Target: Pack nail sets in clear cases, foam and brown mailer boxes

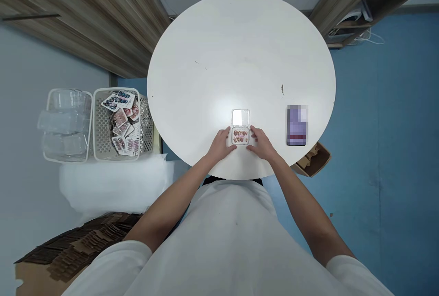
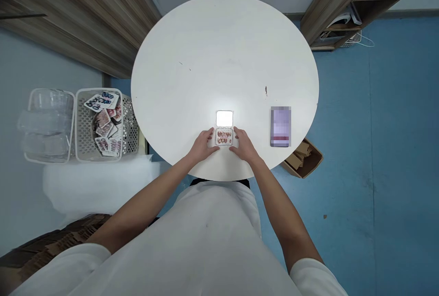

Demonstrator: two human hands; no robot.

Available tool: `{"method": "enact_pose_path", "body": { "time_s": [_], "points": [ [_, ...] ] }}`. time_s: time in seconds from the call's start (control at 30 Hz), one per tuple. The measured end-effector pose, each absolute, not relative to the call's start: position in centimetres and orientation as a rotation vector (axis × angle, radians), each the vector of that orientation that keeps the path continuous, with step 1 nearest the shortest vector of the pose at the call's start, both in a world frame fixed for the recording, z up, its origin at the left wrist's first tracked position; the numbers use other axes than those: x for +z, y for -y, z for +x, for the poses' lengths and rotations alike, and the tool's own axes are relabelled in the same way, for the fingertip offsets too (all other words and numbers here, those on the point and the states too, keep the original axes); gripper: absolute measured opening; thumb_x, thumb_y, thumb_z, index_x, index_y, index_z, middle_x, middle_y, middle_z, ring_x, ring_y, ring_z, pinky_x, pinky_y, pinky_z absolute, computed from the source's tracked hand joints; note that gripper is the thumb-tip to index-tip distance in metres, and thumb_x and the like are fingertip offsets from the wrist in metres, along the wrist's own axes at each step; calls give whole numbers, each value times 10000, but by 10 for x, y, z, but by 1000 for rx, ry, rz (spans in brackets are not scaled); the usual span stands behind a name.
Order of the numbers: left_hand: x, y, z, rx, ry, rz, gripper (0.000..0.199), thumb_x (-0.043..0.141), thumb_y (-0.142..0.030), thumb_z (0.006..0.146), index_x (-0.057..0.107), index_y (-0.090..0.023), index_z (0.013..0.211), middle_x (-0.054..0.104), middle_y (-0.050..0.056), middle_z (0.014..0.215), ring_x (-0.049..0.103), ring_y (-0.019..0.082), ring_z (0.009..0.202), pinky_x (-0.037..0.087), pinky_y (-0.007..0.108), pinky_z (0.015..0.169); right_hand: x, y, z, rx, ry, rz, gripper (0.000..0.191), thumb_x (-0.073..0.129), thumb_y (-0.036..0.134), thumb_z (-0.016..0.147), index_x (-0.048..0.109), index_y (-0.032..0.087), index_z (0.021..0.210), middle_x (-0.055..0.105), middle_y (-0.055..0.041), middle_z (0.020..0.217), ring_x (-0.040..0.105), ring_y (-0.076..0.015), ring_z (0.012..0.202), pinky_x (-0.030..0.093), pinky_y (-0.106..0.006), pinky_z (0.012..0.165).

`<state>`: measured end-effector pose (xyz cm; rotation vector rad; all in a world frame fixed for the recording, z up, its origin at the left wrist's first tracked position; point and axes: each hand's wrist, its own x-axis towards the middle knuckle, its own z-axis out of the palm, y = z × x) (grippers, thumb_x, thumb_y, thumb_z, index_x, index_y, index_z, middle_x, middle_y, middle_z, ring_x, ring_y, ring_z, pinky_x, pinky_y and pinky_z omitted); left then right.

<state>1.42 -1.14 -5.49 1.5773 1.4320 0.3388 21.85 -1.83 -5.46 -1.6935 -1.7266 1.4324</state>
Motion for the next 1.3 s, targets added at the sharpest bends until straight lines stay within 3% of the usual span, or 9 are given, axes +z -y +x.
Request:
{"method": "enact_pose_path", "body": {
  "time_s": [0.23, 0.47, 0.67, 0.8, 0.97, 1.07, 1.3],
  "points": [
    [-57, 18, 17, 423, -1496, 1257, 485, 629, -341, 676, 497, -181, 1115, 515, 35, 881, 503, 120, 726, 445, 290, 691, -50, 30, 185, 1503, 1338, -1839, 763, 639, 201, 597, 313, 234, 1286, 378, -74, 1135, 475, -173, 904, 467, -352, 804],
    [-38, 32, 2, 581, -1523, 1084, 413, 570, -453, 702, 476, -187, 1003, 472, -13, 753, 479, 88, 632, 414, 233, 600, -17, 53, 164, 1422, 1305, -1689, 639, 532, 152, 634, 360, 264, 1239, 381, -62, 1152, 464, -149, 890, 483, -320, 729],
    [-18, 44, -18, 700, -1511, 1187, 332, 609, -386, 670, 451, -197, 893, 405, -59, 650, 413, 70, 548, 372, 205, 529, 1, 77, 142, 1335, 1355, -1573, 649, 515, 155, 650, 341, 304, 1257, 386, -54, 1141, 466, -142, 879, 492, -319, 717],
    [-3, 49, -30, 732, -1422, 1212, 325, 615, -366, 669, 451, -196, 892, 417, -56, 668, 423, 65, 548, 382, 205, 533, 6, 89, 134, 1299, 1299, -1507, 629, 526, 176, 654, 367, 316, 1246, 392, -52, 1124, 465, -140, 863, 497, -317, 698],
    [16, 52, -44, 704, -1158, 1048, 349, 560, -396, 723, 462, -200, 995, 535, 8, 842, 547, 90, 656, 437, 236, 609, 13, 98, 132, 1306, 1151, -1446, 575, 562, 235, 660, 428, 310, 1214, 420, -54, 1090, 473, -139, 840, 497, -305, 666],
    [24, 49, -50, 632, -1031, 910, 381, 559, -417, 730, 460, -199, 1026, 602, 34, 832, 591, 130, 749, 446, 271, 677, 20, 98, 131, 1324, 1077, -1436, 546, 588, 273, 659, 464, 302, 1190, 437, -53, 1085, 477, -145, 856, 490, -307, 673],
    [27, 42, -59, 634, -947, 824, 432, 651, -396, 665, 492, -181, 1005, 646, 49, 812, 606, 139, 734, 438, 304, 721, 30, 87, 136, 1379, 911, -1412, 462, 595, 387, 681, 536, 258, 1120, 521, -54, 1064, 529, -140, 819, 461, -327, 748]
  ]
}}
